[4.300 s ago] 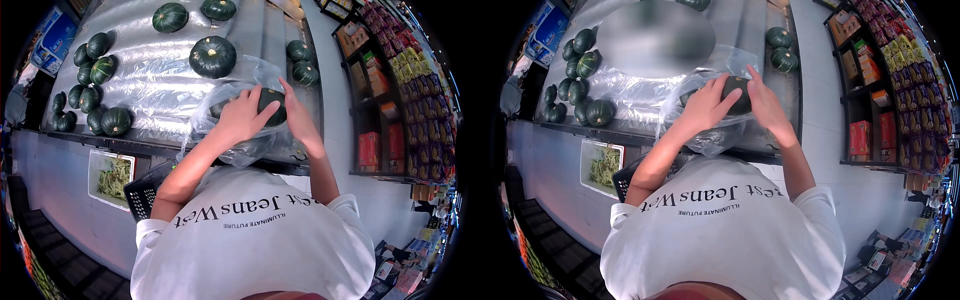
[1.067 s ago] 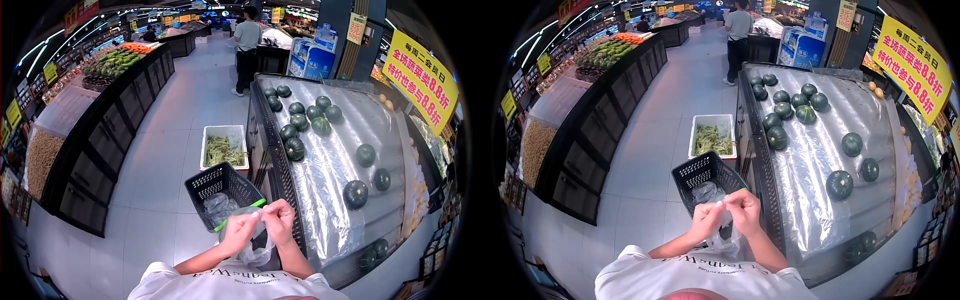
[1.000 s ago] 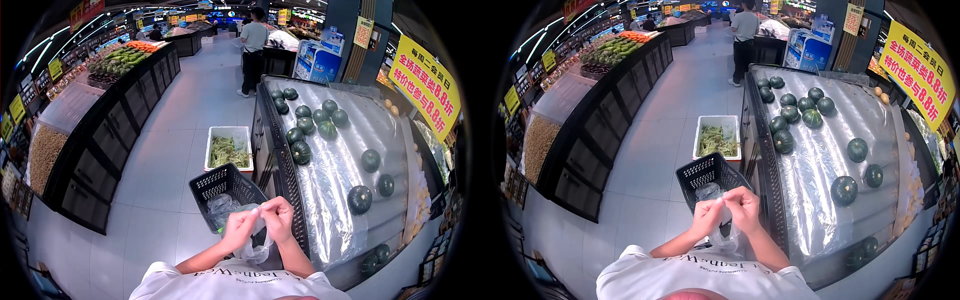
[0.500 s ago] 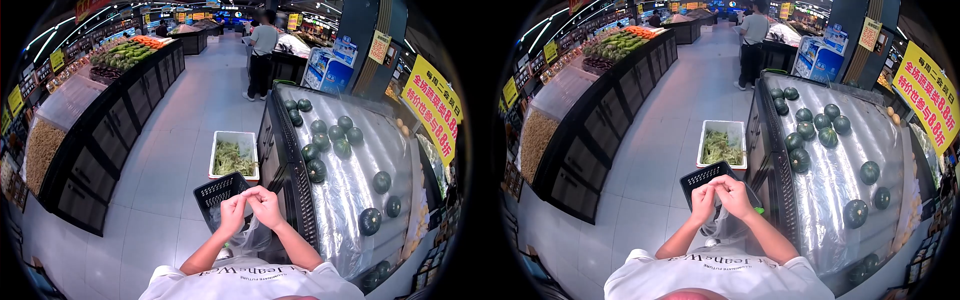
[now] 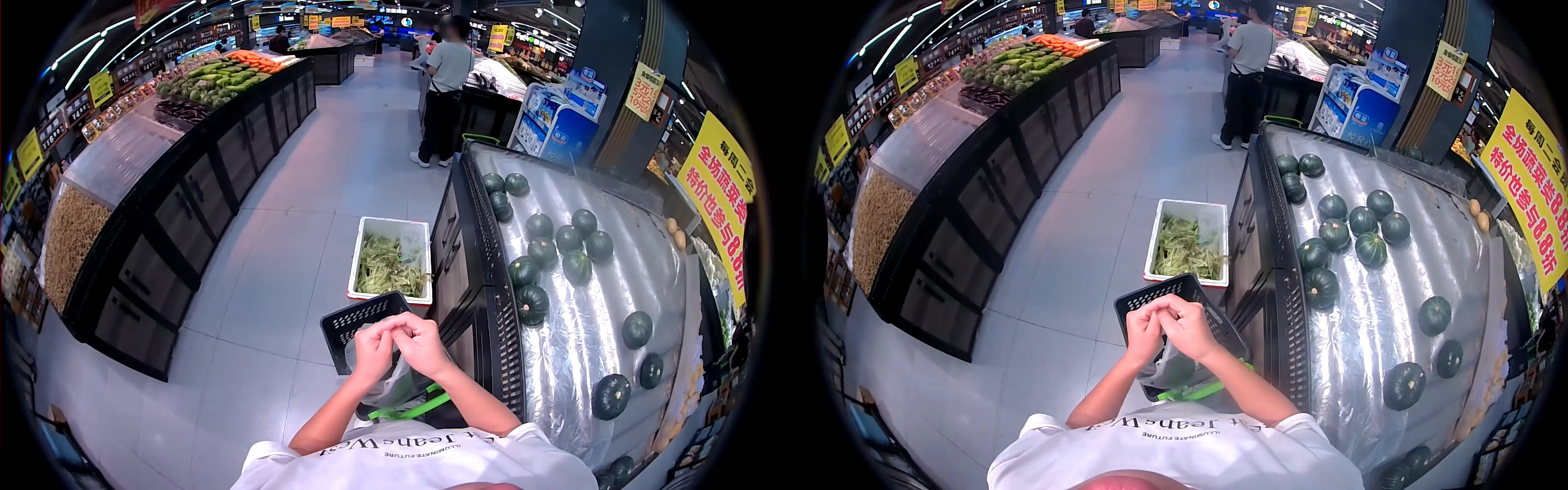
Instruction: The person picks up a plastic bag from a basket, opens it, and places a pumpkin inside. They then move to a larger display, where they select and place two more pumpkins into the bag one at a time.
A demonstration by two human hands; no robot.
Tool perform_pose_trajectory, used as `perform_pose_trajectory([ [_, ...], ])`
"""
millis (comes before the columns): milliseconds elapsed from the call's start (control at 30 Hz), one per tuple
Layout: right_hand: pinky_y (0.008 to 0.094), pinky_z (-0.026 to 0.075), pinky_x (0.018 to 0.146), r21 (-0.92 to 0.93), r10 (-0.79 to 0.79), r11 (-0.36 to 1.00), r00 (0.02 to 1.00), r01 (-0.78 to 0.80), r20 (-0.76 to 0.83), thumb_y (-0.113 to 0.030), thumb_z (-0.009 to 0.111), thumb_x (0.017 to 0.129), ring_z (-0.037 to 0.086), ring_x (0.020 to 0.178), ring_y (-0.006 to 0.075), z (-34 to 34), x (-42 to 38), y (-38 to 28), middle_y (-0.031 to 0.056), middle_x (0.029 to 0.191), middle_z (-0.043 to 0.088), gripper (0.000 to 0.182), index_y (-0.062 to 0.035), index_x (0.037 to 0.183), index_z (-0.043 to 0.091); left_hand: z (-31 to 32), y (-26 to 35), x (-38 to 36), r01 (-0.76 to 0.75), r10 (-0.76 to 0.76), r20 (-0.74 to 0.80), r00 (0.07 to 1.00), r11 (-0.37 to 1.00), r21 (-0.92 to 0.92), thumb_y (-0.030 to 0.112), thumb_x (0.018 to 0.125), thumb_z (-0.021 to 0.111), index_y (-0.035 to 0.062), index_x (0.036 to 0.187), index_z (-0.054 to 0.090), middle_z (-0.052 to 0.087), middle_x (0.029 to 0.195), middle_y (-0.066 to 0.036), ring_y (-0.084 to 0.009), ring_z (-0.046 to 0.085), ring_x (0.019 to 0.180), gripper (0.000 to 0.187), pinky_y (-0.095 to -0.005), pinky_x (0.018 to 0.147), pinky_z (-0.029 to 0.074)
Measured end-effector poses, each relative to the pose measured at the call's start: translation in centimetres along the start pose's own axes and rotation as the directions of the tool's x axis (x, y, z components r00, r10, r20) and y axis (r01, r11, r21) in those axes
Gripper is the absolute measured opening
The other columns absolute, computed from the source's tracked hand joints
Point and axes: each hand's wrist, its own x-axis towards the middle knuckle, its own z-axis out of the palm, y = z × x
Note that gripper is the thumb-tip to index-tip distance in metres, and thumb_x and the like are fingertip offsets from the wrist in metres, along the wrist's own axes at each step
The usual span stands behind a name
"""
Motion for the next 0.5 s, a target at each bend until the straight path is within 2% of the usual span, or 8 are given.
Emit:
perform_pose_trajectory([
  [33, 0.0179, 0.039, 0.053, -0.038, -0.011, 0.999, 1.0, 0.011, 0.01, 0.001, 0.053, 0.087, 0.048, 0.061, 0.0009, 0.1, 0.2, 1.3, -0.0017, 0.07, 0.058, 0.008, 0.0001, 0.088, 0.061, 0.0, 0.2, 0.2, -0.016, 0.012, 0.051, 0.999, 0.998, 0.067, 0.006, 0.085, 0.051, -0.0016, 0.082, 0.064, 0.061, 0.061, -0.013, -0.011, 0.06, 0.055, 0.015, -0.0264, 0.05, 0.044],
  [100, 0.0192, 0.039, 0.052, -0.035, 0.123, 0.992, 0.991, -0.121, 0.058, 0.003, 0.052, 0.083, 0.048, 0.059, 0.0017, -0.5, -0.3, 4.5, -0.0013, 0.067, 0.057, 0.01, -0.001, 0.083, 0.061, -0.5, -2.8, -0.1, -0.019, 0.006, 0.051, 0.999, 0.965, 0.263, 0.01, 0.086, 0.052, -0.0005, 0.082, 0.065, 0.059, 0.06, -0.015, -0.0156, 0.061, 0.053, 0.017, -0.0284, 0.05, 0.044],
  [133, 0.0198, 0.04, 0.051, -0.075, 0.128, 0.99, 0.99, -0.123, 0.066, 0.001, 0.053, 0.083, 0.049, 0.059, 0.002, -0.5, -0.3, 5.8, -0.001, 0.066, 0.057, 0.009, -0.0015, 0.083, 0.061, -0.8, -3.9, -0.3, 0.067, -0.081, 0.037, 0.996, 0.952, 0.299, 0.013, 0.086, 0.054, -0.0003, 0.081, 0.065, 0.059, 0.059, -0.016, -0.0171, 0.061, 0.052, 0.018, -0.0292, 0.049, 0.044],
  [233, 0.0211, 0.04, 0.05, -0.114, 0.106, 0.989, 0.99, -0.095, 0.095, -0.003, 0.054, 0.083, 0.049, 0.057, 0.0026, -0.2, -1.1, 11.2, 0.0009, 0.063, 0.056, 0.008, -0.0026, 0.086, 0.062, -1.8, -7.6, -1.7, 0.164, -0.177, -0.001, 0.984, 0.906, 0.391, 0.019, 0.088, 0.054, -0.0024, 0.076, 0.064, 0.059, 0.059, -0.017, -0.0183, 0.061, 0.052, 0.026, -0.0319, 0.049, 0.044],
  [300, 0.0221, 0.041, 0.05, -0.067, 0.172, 0.984, 0.979, -0.165, 0.111, -0.005, 0.055, 0.082, 0.049, 0.055, 0.0031, -0.4, -1.3, 13.2, 0.0034, 0.06, 0.057, 0.01, -0.0033, 0.089, 0.062, -2.7, -10.9, -3.2, 0.194, -0.216, -0.011, 0.976, 0.854, 0.483, 0.022, 0.088, 0.054, -0.0036, 0.075, 0.063, 0.059, 0.058, -0.017, -0.0194, 0.06, 0.052, 0.03, -0.0335, 0.05, 0.044],
  [333, 0.0226, 0.041, 0.05, -0.103, 0.222, 0.972, 0.968, -0.211, 0.114, -0.005, 0.055, 0.081, 0.048, 0.054, 0.0034, -0.8, -1.3, 14.4, 0.0026, 0.059, 0.056, 0.014, -0.0037, 0.094, 0.061, -2.7, -10.2, -3.2, 0.306, -0.356, 0.003, 0.934, 0.805, 0.508, 0.018, 0.086, 0.055, -0.0011, 0.072, 0.062, 0.057, 0.056, -0.014, -0.0118, 0.052, 0.049, 0.025, -0.0326, 0.049, 0.042],
  [433, 0.0241, 0.041, 0.049, -0.198, 0.364, 0.922, 0.918, -0.331, 0.158, -0.006, 0.055, 0.08, 0.048, 0.051, 0.0048, -2.4, -1.0, 17.8, 0.0016, 0.055, 0.055, 0.029, -0.0045, 0.109, 0.056, -3.3, -12.5, -4.3, 0.247, -0.398, 0.106, 0.911, 0.734, 0.633, 0.025, 0.088, 0.055, -0.0033, 0.067, 0.057, 0.053, 0.057, -0.021, -0.0274, 0.052, 0.046, 0.035, -0.0373, 0.048, 0.04],
  [500, 0.0252, 0.042, 0.049, -0.243, 0.457, 0.881, 0.864, -0.406, 0.211, -0.006, 0.056, 0.079, 0.049, 0.05, 0.0062, -3.3, -1.3, 20.0, 0.0021, 0.055, 0.056, 0.04, -0.0051, 0.118, 0.051, -3.9, -15.5, -6.0, 0.2, -0.432, 0.21, 0.877, 0.725, 0.659, 0.027, 0.087, 0.056, -0.0033, 0.065, 0.057, 0.054, 0.062, -0.024, -0.0391, 0.055, 0.056, 0.038, -0.0413, 0.052, 0.043],
])
